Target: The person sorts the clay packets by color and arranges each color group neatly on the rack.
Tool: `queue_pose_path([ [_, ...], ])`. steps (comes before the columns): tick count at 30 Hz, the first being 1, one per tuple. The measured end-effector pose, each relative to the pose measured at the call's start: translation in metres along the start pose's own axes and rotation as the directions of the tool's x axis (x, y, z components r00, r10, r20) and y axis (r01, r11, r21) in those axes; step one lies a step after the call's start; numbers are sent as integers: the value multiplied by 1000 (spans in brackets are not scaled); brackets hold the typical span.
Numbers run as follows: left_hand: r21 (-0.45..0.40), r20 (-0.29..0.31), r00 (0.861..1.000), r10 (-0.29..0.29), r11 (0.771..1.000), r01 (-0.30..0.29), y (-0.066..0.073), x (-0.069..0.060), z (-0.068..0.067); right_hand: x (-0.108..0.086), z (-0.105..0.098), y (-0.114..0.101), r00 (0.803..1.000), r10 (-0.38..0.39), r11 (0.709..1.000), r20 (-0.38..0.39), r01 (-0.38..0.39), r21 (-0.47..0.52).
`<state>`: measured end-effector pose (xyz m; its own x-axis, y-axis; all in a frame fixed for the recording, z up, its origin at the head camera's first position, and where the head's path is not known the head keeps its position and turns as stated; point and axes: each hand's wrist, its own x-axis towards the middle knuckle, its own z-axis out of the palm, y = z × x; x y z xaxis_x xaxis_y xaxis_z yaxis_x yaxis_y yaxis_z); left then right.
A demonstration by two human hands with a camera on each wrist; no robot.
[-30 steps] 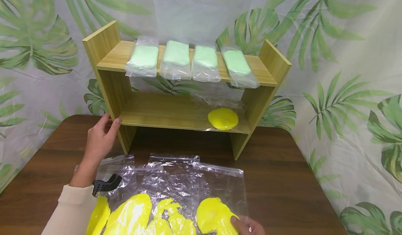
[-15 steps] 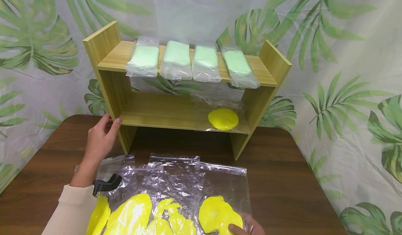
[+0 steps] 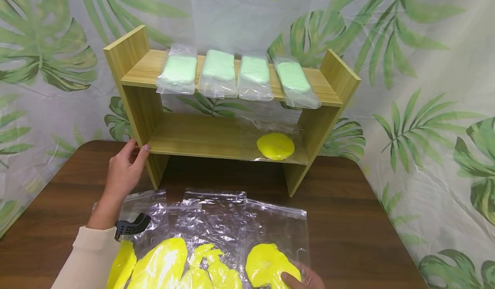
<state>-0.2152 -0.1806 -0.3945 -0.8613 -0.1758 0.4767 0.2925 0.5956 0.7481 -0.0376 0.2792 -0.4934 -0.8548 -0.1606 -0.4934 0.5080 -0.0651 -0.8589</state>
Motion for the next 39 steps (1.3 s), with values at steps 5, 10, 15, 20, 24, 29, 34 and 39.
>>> queue_pose_path([
  [5,-5,-4,1000,8,1000,-8,1,0,0,0,-1,-2,998,-39,998,-46,37,-42],
  [10,-3,-9,1000,8,1000,-8,0,0,1,-4,4,-10,992,-70,995,-109,62,-79],
  [15,-5,-4,1000,1,1000,-1,-1,0,1,-11,8,-24,985,-83,991,-154,65,-116],
  [20,-8,-8,1000,3,1000,-4,0,0,0,-16,9,-43,988,-65,983,-140,40,-177],
  [24,-6,-2,1000,1,1000,-1,0,0,0,-18,5,-58,993,-71,976,-92,51,-212],
  [29,-9,1,1000,1,1000,-1,1,0,0,-18,8,-74,987,-130,957,-99,98,-273],
  [34,-6,3,1000,-3,1000,3,2,-1,-1,-20,18,-91,984,-121,949,-130,76,-306],
  [39,-1,7,1000,-6,1000,6,2,0,0,-23,28,-107,976,-203,949,-73,178,-262],
])
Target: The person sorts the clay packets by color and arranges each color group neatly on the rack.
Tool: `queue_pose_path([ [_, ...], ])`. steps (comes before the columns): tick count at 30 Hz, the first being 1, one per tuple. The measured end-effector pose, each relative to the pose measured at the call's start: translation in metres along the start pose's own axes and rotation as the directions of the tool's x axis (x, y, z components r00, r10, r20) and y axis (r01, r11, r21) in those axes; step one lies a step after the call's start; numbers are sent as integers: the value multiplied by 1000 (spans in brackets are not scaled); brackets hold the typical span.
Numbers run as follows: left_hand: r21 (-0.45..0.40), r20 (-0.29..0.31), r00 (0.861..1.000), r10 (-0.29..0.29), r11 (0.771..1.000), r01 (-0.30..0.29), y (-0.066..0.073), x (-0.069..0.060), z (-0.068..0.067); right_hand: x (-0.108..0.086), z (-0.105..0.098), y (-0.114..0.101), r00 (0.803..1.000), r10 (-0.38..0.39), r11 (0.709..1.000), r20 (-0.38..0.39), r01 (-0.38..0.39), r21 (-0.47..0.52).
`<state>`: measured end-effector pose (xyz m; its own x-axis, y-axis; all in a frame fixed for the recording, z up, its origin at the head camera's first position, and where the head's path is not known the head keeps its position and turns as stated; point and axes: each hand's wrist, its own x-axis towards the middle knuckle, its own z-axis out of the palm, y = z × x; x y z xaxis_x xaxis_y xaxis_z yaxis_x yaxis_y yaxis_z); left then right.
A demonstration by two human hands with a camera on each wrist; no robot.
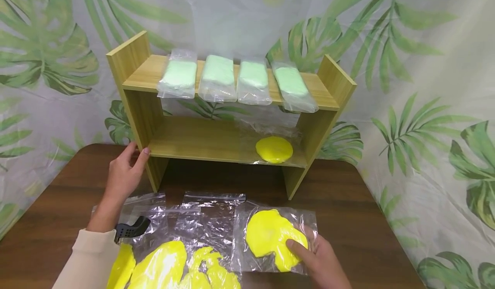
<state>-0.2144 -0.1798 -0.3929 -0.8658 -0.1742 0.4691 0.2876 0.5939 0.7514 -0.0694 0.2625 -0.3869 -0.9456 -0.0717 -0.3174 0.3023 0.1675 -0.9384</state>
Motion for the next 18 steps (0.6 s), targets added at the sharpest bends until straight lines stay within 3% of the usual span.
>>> queue_pose_path([
  [9,2,0,1000,-9,1000,9,-1,0,0,0,8,-34,989,-144,988,21,145,-51],
  [18,-1,-1,1000,-4,1000,4,-1,1,0,2,15,-59,966,-249,968,69,245,62],
])
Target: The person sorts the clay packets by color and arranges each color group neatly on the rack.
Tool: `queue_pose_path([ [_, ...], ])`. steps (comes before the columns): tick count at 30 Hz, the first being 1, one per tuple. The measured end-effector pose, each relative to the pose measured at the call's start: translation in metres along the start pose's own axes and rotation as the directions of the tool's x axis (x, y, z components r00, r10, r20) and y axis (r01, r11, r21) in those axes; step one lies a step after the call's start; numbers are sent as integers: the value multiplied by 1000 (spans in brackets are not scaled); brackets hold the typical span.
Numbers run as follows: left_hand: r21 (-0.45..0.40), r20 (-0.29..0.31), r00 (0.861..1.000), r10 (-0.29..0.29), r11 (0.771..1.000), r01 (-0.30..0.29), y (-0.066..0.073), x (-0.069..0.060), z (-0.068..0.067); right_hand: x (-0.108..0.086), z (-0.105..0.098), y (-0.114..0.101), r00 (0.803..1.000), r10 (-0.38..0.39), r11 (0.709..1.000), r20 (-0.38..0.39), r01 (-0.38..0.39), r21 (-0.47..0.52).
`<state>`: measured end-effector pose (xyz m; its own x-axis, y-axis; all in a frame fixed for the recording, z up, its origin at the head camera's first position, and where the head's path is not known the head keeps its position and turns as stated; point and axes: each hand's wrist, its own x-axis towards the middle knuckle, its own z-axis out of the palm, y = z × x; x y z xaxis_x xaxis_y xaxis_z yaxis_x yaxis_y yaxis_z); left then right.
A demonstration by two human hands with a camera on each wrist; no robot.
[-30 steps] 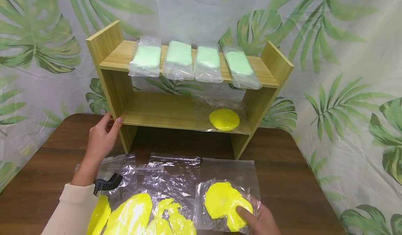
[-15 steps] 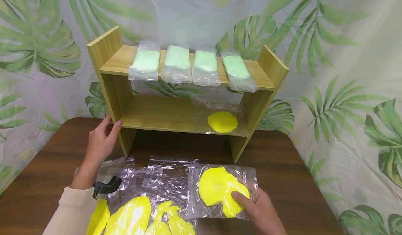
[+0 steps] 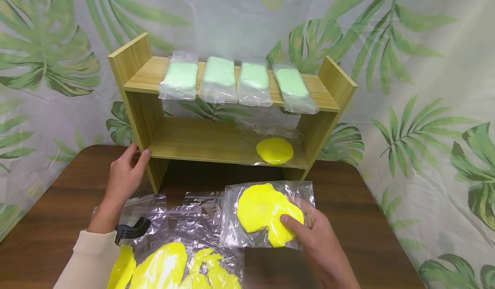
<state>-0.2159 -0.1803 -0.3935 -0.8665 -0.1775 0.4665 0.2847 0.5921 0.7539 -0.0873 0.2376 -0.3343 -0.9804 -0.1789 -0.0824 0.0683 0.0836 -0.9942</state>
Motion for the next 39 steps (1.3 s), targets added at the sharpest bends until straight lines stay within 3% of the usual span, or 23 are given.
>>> queue_pose_path([
  [6,-2,3,1000,-2,1000,2,-1,0,0,4,3,-7,996,-89,995,0,89,44],
  [13,-1,1,1000,12,1000,-12,-3,0,1,12,2,-13,975,-208,973,73,199,121],
  [23,-1,-10,999,34,999,-34,-3,0,1,28,10,-32,969,-226,967,96,211,146],
  [26,2,-8,1000,30,1000,-30,-4,0,1,38,12,-37,959,-256,956,124,232,179],
  [33,4,-10,1000,19,1000,-19,-4,1,1,70,17,-50,897,-341,878,282,197,436],
  [39,18,-22,999,38,999,-37,-5,1,1,89,21,-57,897,-324,879,300,168,447],
])
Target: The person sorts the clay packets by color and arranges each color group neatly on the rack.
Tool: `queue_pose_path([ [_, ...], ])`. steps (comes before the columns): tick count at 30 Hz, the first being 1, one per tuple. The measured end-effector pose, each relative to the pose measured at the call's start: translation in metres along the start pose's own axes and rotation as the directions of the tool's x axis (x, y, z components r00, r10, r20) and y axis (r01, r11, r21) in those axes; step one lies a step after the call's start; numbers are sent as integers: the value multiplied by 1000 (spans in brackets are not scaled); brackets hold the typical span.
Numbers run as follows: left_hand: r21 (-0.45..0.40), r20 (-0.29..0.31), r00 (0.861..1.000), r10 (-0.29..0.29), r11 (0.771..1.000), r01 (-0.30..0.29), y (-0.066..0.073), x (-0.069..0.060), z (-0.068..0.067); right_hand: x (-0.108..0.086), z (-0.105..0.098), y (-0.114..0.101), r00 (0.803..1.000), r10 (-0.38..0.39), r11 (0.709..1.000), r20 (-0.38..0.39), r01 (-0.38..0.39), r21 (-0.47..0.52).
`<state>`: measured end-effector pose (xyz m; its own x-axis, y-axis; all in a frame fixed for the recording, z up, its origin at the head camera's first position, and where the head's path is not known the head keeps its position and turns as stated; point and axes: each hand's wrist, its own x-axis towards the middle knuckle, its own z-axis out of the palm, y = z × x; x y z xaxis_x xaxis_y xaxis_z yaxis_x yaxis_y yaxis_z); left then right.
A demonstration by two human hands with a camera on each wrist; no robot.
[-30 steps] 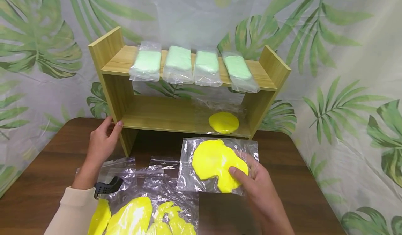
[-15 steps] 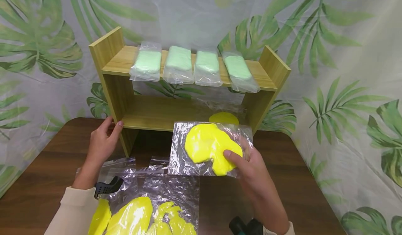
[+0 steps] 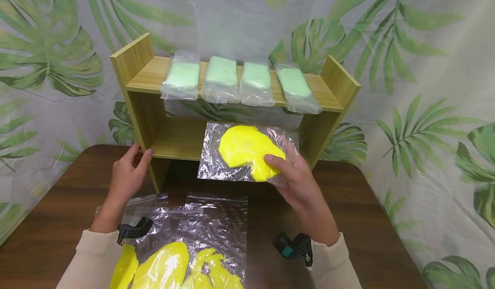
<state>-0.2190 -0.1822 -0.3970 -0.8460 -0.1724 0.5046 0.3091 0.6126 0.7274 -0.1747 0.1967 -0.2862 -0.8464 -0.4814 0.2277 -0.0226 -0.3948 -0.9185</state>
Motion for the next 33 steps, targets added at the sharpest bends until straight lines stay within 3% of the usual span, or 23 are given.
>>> queue_pose_path([
  [6,-2,-14,1000,5,1000,-5,-1,0,0,23,-9,0,994,-56,997,91,60,-39],
  [10,-6,-3,1000,-7,1000,7,1,-1,-1,33,-17,4,993,-68,994,91,76,-81],
  [16,-4,15,1000,-15,1000,15,2,-1,-1,38,-29,12,998,51,985,-29,-55,-165],
  [23,-13,9,1000,-23,1000,23,2,0,0,37,-36,18,961,170,938,-217,-225,-264],
  [27,-18,10,1000,-28,999,28,3,-1,0,36,-38,18,954,172,940,-246,-233,-248],
  [33,-18,7,1000,-23,1000,23,2,-1,0,37,-37,16,963,112,958,-245,-170,-232],
])
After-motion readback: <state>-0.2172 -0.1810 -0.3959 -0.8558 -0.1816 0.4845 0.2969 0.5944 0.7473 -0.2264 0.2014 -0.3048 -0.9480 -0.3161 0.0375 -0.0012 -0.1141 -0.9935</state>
